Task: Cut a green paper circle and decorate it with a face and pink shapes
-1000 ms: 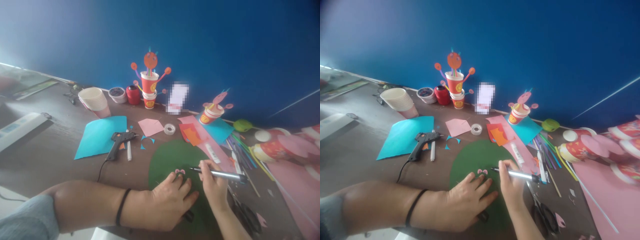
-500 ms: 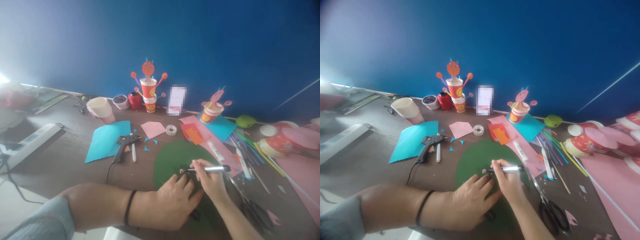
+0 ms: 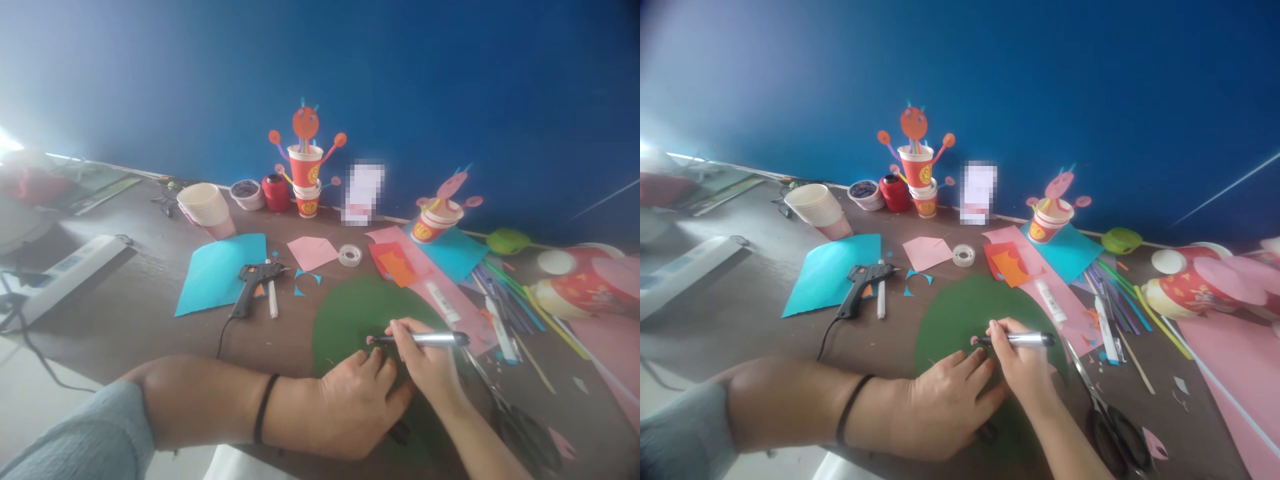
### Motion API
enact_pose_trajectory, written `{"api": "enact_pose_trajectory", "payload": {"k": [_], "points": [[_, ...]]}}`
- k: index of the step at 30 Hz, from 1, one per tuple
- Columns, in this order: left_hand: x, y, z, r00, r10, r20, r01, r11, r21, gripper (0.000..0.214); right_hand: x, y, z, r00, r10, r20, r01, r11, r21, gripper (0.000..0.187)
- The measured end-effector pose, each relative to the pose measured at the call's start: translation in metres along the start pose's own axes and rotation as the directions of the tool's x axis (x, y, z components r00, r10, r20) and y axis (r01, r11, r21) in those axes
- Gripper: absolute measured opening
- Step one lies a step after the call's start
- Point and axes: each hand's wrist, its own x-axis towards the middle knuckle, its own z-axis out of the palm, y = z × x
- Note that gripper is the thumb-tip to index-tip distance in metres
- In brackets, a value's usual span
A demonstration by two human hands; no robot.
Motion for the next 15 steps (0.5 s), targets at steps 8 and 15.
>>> {"api": "enact_pose_trajectory", "payload": {"k": [8, 15], "points": [[0.0000, -0.0005, 0.0001, 0.999, -0.002, -0.033, 0.003, 1.000, 0.026, 0.052, 0.0013, -0.0035, -0.0007, 0.999, -0.027, 0.025, 0.027, 1.000, -0.001, 0.032], [-0.0010, -0.0004, 0.0010, 0.999, 0.010, -0.036, -0.009, 1.000, 0.029, 0.053, 0.0017, -0.0025, -0.0009, 0.999, -0.034, 0.010, 0.034, 0.999, -0.006, 0.033]]}}
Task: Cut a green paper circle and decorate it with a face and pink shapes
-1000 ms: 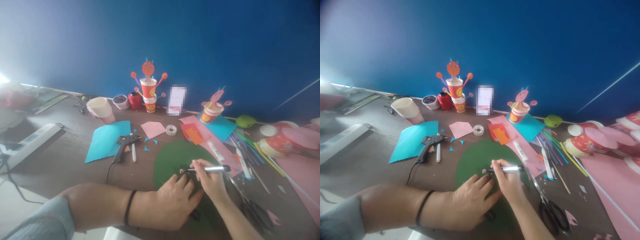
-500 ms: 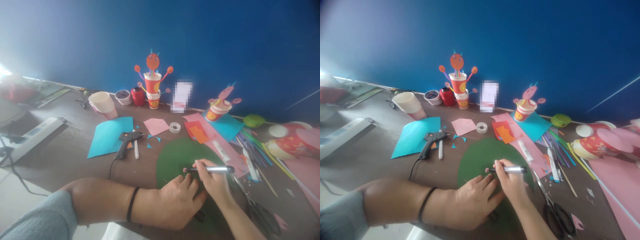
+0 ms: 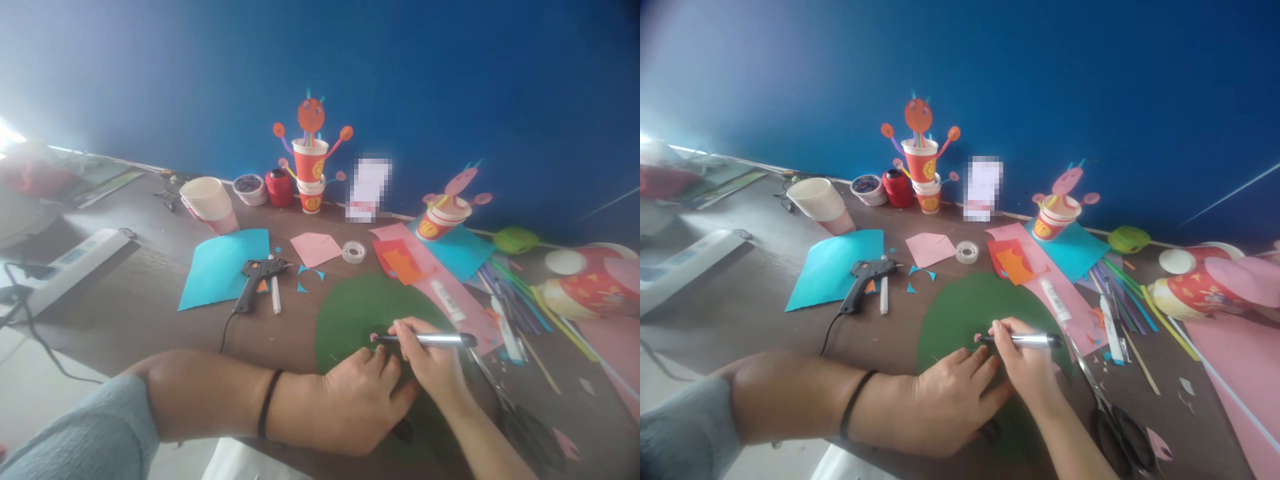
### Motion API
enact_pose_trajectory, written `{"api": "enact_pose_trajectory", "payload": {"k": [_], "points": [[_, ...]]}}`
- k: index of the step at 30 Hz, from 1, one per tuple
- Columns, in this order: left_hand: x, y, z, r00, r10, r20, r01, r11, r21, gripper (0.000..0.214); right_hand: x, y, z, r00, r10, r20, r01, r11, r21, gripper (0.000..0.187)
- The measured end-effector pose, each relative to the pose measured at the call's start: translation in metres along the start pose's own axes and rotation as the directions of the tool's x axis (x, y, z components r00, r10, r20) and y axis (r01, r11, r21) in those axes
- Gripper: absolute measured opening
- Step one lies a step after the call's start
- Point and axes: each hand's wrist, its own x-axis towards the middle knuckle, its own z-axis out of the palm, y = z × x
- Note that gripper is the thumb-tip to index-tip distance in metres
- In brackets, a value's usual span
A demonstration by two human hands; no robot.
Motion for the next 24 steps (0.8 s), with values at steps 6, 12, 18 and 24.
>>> {"api": "enact_pose_trajectory", "payload": {"k": [6, 12, 18, 24], "points": [[0.0005, -0.0004, 0.0005, 1.000, -0.010, 0.000, 0.010, 1.000, -0.013, 0.050, -0.0017, 0.0016, -0.0011, 1.000, 0.010, -0.009, -0.010, 1.000, -0.021, 0.033], [0.0003, -0.0016, -0.0005, 1.000, 0.007, -0.008, -0.007, 1.000, -0.010, 0.051, -0.0021, -0.0012, -0.0018, 1.000, 0.000, -0.003, 0.000, 1.000, -0.032, 0.032], [0.0010, -0.0015, -0.0018, 1.000, 0.012, -0.010, -0.012, 1.000, -0.004, 0.050, -0.0016, -0.0013, -0.0020, 1.000, -0.005, 0.000, 0.005, 1.000, -0.030, 0.033], [0.0009, -0.0011, -0.0007, 1.000, 0.012, -0.017, -0.012, 1.000, -0.012, 0.048, -0.0020, 0.0004, -0.0009, 1.000, 0.009, -0.014, -0.009, 0.999, -0.041, 0.032]]}}
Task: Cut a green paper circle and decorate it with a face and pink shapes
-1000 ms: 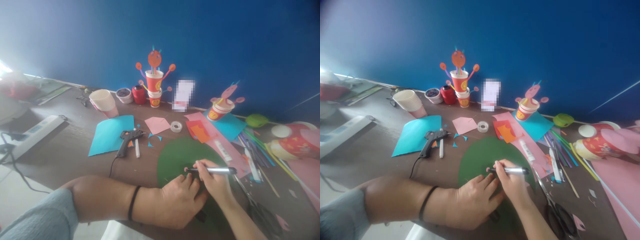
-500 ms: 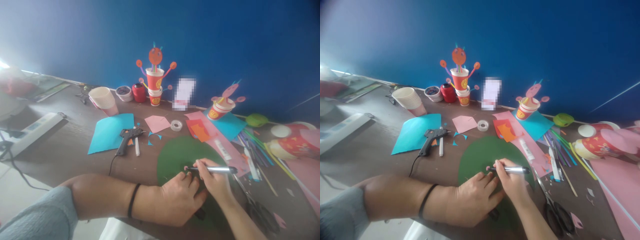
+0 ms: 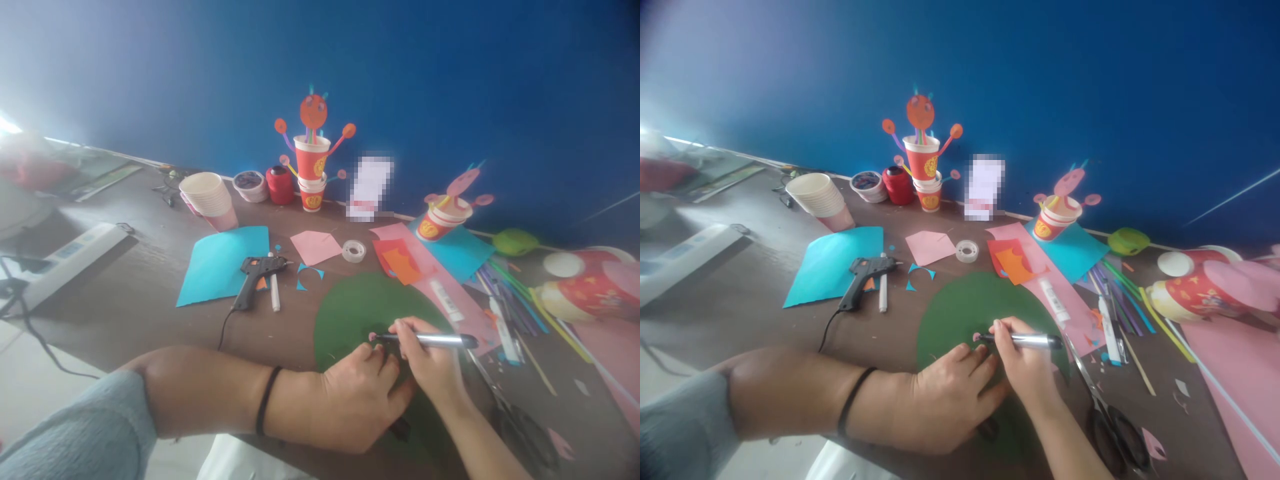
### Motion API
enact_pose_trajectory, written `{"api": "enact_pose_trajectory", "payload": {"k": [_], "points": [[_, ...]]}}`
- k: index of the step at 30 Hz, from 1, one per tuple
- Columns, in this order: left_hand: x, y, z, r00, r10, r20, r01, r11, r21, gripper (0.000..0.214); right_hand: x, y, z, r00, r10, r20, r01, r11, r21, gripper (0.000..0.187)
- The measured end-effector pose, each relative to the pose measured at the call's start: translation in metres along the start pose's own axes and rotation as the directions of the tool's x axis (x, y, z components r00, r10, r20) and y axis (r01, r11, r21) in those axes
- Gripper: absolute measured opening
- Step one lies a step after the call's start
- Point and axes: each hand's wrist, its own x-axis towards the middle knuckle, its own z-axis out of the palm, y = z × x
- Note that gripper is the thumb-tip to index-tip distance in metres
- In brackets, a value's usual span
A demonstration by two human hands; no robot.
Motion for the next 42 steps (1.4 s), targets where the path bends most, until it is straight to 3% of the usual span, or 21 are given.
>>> {"api": "enact_pose_trajectory", "payload": {"k": [42], "points": [[-0.0002, -0.0011, 0.0008, 1.000, 0.003, 0.013, -0.003, 1.000, 0.009, 0.045, -0.0006, 0.0041, 0.0014, 0.999, 0.031, 0.021, -0.031, 0.999, 0.022, 0.032]]}}
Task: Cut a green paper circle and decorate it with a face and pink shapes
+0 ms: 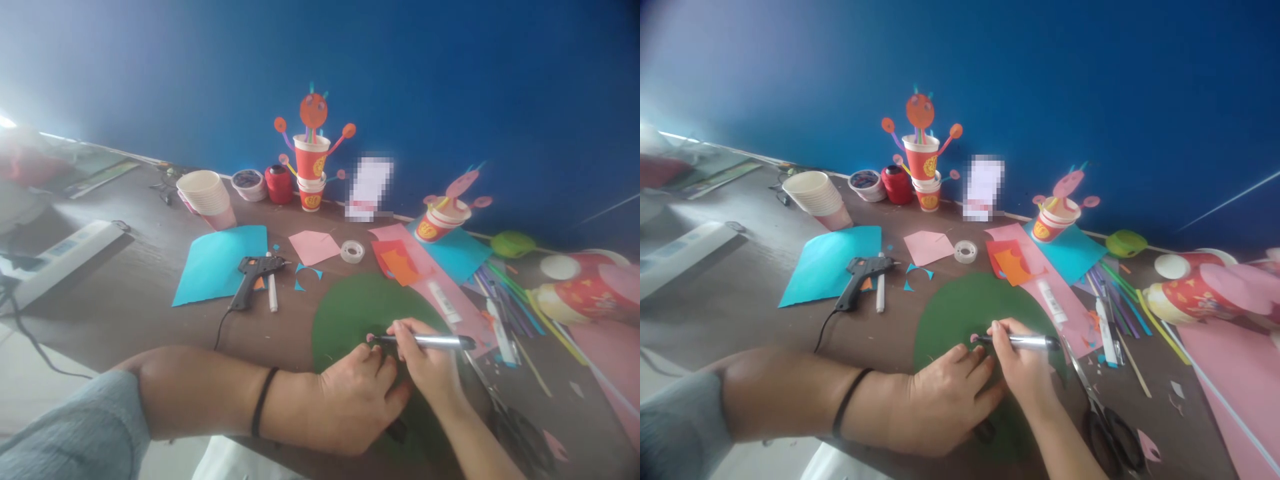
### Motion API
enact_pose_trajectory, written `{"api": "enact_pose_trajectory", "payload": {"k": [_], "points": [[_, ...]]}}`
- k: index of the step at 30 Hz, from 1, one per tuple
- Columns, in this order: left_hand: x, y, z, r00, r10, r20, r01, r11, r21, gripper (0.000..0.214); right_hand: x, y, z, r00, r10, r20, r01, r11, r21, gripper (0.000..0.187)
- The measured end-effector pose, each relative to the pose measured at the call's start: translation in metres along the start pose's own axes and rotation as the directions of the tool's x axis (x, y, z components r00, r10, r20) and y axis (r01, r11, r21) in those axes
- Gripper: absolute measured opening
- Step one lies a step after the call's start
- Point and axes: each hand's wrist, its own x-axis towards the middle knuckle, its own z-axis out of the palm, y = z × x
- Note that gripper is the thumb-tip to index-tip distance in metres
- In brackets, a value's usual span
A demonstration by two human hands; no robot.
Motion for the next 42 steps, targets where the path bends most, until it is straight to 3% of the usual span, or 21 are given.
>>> {"api": "enact_pose_trajectory", "payload": {"k": [6, 14, 17, 24, 32, 42], "points": [[0.001, -0.001, -0.002, 1.000, -0.005, 0.026, 0.006, 1.000, -0.024, 0.048, -0.002, 0.002, -0.009, 0.991, 0.130, -0.034, -0.120, 0.972, 0.202, 0.023], [0.001, 0.000, 0.000, 1.000, -0.011, 0.020, 0.011, 1.000, -0.027, 0.051, -0.001, 0.005, -0.025, 0.964, 0.204, 0.169, -0.244, 0.932, 0.267, 0.025], [0.001, 0.000, 0.001, 1.000, -0.008, 0.023, 0.009, 0.999, -0.034, 0.051, 0.000, 0.000, -0.025, 0.963, 0.176, 0.205, -0.228, 0.937, 0.265, 0.022], [0.002, -0.001, -0.003, 0.999, -0.004, 0.054, 0.005, 0.999, -0.034, 0.049, -0.004, 0.002, -0.016, 0.991, 0.122, 0.057, -0.131, 0.973, 0.188, 0.030], [0.002, -0.001, -0.003, 0.999, 0.000, 0.038, 0.001, 1.000, -0.030, 0.047, -0.002, -0.003, -0.007, 0.998, 0.049, 0.038, -0.052, 0.995, 0.088, 0.030], [0.002, 0.000, -0.004, 1.000, 0.002, 0.027, -0.001, 1.000, -0.011, 0.045, -0.003, -0.001, -0.007, 0.999, 0.042, 0.019, -0.042, 0.999, 0.024, 0.029]]}}
